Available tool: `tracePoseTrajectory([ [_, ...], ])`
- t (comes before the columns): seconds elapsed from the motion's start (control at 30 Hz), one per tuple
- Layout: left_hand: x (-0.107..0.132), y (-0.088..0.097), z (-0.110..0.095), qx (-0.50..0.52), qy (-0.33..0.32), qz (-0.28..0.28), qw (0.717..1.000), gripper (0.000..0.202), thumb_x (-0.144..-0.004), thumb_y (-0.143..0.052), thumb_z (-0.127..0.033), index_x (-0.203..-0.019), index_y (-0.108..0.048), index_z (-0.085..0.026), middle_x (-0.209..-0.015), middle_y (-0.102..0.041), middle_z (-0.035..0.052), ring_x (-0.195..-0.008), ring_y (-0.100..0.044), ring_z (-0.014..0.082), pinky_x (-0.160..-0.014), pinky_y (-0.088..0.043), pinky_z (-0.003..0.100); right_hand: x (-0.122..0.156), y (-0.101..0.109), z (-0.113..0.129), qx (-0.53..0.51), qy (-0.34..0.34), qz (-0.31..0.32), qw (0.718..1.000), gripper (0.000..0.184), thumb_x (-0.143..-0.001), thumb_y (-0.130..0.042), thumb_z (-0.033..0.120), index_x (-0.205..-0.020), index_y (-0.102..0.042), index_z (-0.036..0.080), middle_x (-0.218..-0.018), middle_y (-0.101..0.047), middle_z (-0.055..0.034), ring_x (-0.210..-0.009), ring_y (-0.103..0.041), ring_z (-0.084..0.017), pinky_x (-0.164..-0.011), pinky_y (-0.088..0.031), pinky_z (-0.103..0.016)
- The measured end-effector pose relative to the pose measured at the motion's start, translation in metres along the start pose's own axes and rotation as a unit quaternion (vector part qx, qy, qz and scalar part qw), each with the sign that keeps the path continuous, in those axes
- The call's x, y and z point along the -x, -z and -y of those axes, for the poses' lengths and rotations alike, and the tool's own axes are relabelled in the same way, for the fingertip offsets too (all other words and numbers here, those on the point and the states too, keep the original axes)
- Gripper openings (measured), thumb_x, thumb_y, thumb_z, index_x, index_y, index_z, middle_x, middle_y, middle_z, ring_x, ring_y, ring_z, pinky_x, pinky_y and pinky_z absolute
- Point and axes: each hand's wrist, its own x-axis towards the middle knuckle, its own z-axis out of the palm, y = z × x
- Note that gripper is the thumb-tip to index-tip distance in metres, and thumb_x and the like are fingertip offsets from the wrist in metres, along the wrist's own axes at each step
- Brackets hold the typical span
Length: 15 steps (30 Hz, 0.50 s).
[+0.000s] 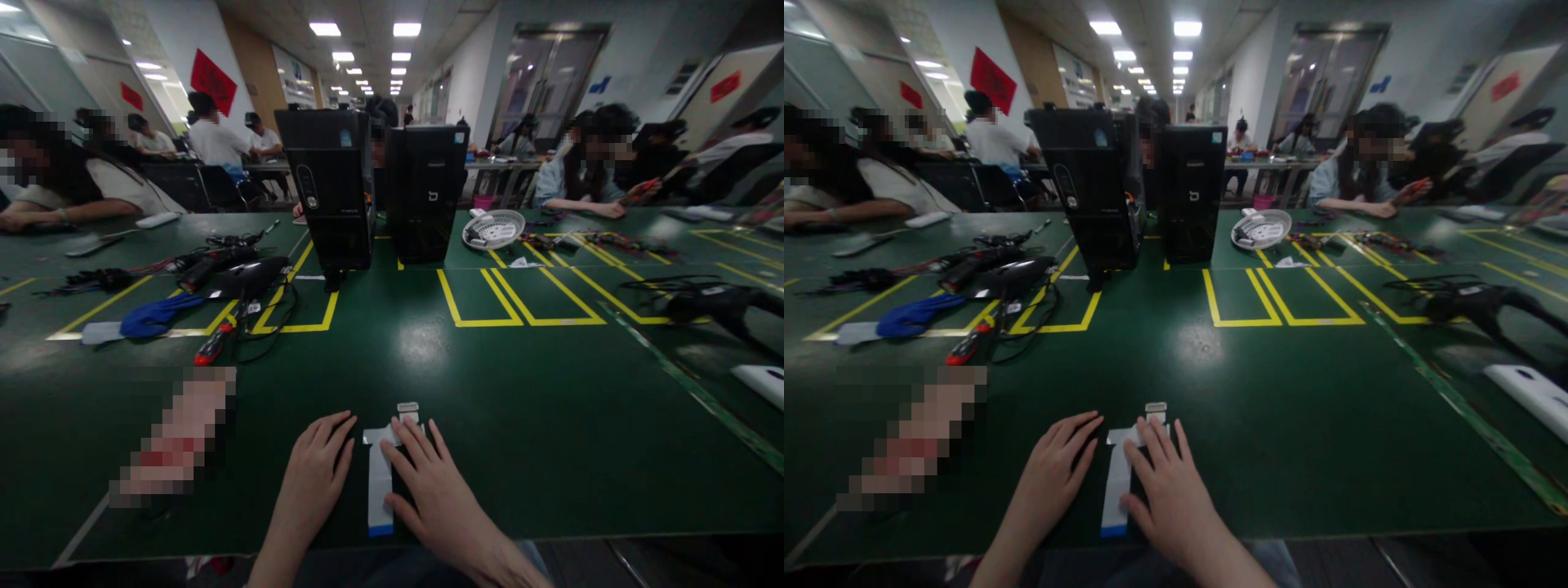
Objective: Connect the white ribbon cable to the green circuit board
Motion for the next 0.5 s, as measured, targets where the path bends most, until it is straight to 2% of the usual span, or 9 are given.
tracePoseTrajectory([
  [0.2, 0.001, -0.001, 0.001, -0.002, 0.000, 0.004, 1.000, 0.031, -0.095, -0.046, -0.024, -0.123, -0.060, -0.021, -0.122, -0.062, 0.0093, -0.113, -0.056, 0.0267, -0.096, -0.048, 0.048, 0.003, 0.003, 0.000, 0.004, 0.010, -0.012, 1.000, 0.062, -0.094, -0.045, 0.044, -0.152, -0.024, 0.031, -0.160, -0.009, -0.0020, -0.147, -0.008, -0.027, -0.117, -0.014, -0.057],
  [0.3, 0.001, -0.001, 0.002, -0.007, 0.002, 0.015, 1.000, 0.032, -0.096, -0.046, -0.024, -0.124, -0.060, -0.020, -0.123, -0.061, 0.0093, -0.114, -0.056, 0.0267, -0.096, -0.048, 0.047, 0.008, 0.014, -0.014, 0.011, 0.012, -0.036, 0.999, 0.060, -0.096, -0.041, 0.044, -0.152, -0.023, 0.030, -0.160, -0.010, -0.0024, -0.147, -0.005, -0.026, -0.116, -0.015, -0.057],
  [0.4, 0.001, 0.000, 0.002, -0.012, 0.009, 0.024, 1.000, 0.033, -0.096, -0.046, -0.025, -0.125, -0.060, -0.019, -0.124, -0.061, 0.0094, -0.115, -0.055, 0.0267, -0.096, -0.047, 0.047, 0.022, 0.031, -0.058, 0.039, -0.064, -0.101, 0.992, 0.054, -0.098, -0.034, 0.044, -0.149, -0.031, 0.029, -0.159, -0.018, -0.0050, -0.147, -0.010, -0.026, -0.115, -0.019, -0.056],
  [0.5, 0.001, 0.000, 0.002, -0.012, 0.011, 0.024, 1.000, 0.033, -0.096, -0.046, -0.026, -0.124, -0.061, -0.019, -0.124, -0.061, 0.0091, -0.115, -0.055, 0.0268, -0.096, -0.048, 0.047, 0.053, 0.052, -0.126, 0.098, -0.200, -0.190, 0.956, 0.056, -0.096, -0.031, 0.048, -0.142, -0.044, 0.019, -0.155, -0.027, -0.0131, -0.144, -0.019, -0.030, -0.113, -0.025, -0.055],
])
